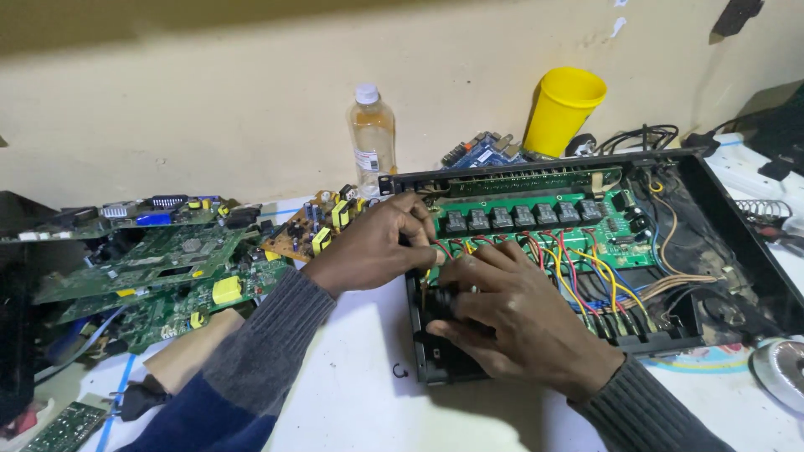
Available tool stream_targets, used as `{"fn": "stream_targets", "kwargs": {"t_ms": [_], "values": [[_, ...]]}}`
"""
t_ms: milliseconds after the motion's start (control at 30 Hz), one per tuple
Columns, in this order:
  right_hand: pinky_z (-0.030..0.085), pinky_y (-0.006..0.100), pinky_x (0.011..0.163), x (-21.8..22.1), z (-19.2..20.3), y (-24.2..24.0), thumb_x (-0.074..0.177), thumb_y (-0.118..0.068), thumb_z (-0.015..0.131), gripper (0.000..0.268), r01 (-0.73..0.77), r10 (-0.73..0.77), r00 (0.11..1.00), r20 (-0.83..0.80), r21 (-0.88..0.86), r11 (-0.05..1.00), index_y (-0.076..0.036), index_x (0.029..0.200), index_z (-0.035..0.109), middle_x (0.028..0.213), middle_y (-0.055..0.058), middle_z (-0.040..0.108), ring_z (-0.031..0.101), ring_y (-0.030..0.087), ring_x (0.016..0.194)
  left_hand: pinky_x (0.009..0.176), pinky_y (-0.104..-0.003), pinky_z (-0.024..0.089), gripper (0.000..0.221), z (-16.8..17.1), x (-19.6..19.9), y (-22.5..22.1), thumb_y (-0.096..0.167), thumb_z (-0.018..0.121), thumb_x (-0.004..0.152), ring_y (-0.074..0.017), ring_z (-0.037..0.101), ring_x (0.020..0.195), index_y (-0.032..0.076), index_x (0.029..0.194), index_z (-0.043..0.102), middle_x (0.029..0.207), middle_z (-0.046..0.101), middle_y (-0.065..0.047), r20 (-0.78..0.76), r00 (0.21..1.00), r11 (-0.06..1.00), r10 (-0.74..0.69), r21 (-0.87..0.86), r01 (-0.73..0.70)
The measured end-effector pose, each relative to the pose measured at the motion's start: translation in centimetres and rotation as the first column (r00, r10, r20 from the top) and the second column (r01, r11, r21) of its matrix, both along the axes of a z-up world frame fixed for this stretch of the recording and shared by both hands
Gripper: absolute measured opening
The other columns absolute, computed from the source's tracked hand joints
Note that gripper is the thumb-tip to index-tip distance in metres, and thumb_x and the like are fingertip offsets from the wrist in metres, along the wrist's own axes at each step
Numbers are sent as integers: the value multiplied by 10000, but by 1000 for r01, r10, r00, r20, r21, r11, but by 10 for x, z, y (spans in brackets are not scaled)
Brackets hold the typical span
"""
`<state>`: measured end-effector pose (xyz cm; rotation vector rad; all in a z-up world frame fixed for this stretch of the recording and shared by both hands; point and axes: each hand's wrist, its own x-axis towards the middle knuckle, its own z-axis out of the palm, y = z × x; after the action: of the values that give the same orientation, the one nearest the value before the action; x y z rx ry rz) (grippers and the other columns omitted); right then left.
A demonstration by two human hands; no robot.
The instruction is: Repairing an electronic device by wiring a terminal block and arranging circuit boards on a workbench
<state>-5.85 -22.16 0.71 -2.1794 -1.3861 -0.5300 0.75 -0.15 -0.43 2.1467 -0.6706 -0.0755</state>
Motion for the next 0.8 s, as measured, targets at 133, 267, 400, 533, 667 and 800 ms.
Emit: {"fn": "stream_targets", "kwargs": {"t_ms": [133,267,400,533,667,800], "values": [[344,418,715,11,-14,1,924,-322,722,319,1,-1,1000,30,-16,1000,-169,692,566,727,-16,592,501,255,747,806,-289,451,278,-4,3,-2,192,780,778,-94,604,865,161,558,612,937,613,23,1,1000,999,22,-41,-22],[368,413,710,9,-16,6,789,-41,689,207,-38,39,987,-153,8,999,-178,943,684,892,17,647,529,256,822,834,-297,466,248,-7,6,-1,230,779,815,-87,618,893,179,590,687,957,627,34,20,1000,1000,1,-30,0],[506,397,786,4,-17,6,714,103,627,342,-62,93,966,-242,135,989,-112,968,705,1019,70,626,619,272,955,824,-316,469,221,-3,3,-5,233,761,784,-81,644,881,184,579,694,919,656,49,20,996,997,82,7,-82],[490,388,749,5,-17,7,858,1,713,171,-47,80,971,-224,148,988,-115,977,675,990,65,640,613,272,910,807,-313,476,180,-7,6,-4,259,777,797,-102,650,890,193,632,749,945,661,34,50,997,998,64,-10,-64],[494,391,736,9,-20,4,894,15,635,196,-38,65,977,-205,133,990,-117,1035,668,997,80,661,624,294,901,814,-286,468,238,-3,5,-2,332,805,842,-97,627,914,173,674,748,945,629,31,-17,1000,999,11,-39,-12],[489,398,751,14,-14,2,879,50,591,246,-92,96,985,-144,38,995,-102,1028,716,1030,57,704,641,292,899,792,-293,462,268,11,-2,-1,377,791,838,-97,611,981,156,688,807,1032,607,35,-131,991,1000,18,24,-15]]}}
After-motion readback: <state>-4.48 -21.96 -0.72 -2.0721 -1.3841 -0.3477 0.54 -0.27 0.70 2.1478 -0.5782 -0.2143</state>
